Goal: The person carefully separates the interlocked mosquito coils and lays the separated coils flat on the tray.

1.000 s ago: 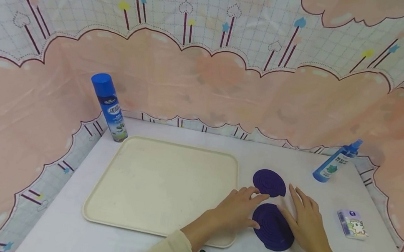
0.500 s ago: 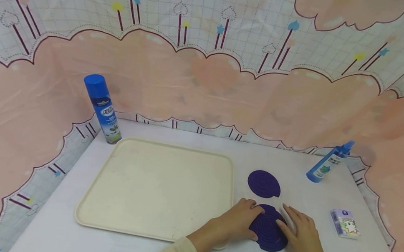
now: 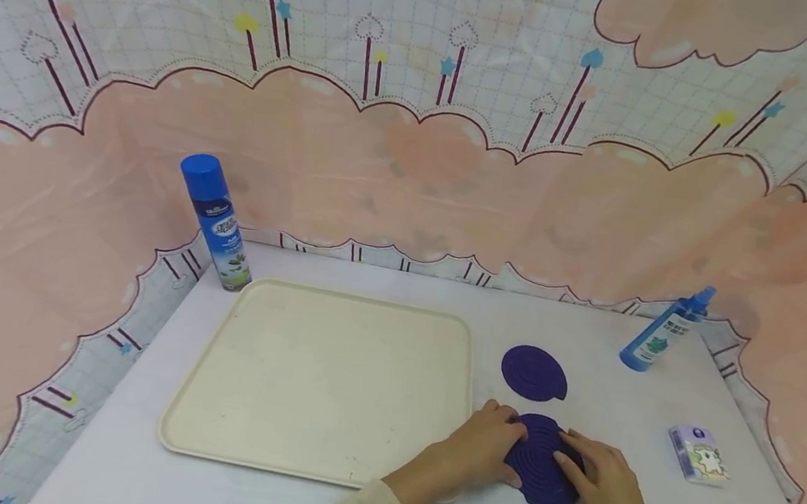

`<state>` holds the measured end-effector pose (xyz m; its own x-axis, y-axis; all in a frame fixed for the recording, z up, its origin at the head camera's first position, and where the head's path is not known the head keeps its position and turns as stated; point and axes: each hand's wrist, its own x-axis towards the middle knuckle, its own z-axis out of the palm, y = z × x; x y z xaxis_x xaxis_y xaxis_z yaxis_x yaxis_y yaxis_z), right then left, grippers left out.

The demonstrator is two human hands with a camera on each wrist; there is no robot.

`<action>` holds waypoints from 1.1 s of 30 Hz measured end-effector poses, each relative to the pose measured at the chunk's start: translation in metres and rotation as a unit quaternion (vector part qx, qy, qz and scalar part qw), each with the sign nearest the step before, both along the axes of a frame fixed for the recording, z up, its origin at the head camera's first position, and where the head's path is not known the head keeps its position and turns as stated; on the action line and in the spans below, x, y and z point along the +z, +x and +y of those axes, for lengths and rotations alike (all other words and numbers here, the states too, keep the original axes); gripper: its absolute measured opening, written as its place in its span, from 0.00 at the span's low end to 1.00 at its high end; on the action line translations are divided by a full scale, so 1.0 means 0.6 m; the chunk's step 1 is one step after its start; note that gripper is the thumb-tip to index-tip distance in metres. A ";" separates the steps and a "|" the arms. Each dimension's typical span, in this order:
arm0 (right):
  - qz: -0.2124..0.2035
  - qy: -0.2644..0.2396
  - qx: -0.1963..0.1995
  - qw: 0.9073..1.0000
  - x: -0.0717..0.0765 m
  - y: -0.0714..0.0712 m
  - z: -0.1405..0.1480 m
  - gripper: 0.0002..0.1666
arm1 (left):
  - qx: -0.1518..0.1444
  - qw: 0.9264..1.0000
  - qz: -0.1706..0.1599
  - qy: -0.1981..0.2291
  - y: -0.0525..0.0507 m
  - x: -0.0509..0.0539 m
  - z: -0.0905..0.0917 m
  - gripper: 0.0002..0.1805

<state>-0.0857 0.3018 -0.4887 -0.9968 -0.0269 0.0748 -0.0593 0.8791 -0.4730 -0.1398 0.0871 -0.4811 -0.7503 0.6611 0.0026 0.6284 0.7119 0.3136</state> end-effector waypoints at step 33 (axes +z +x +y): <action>-0.149 -0.148 -0.092 0.973 0.026 -0.019 0.023 0.31 | 0.016 1.000 0.006 0.024 0.004 -0.007 0.002 0.31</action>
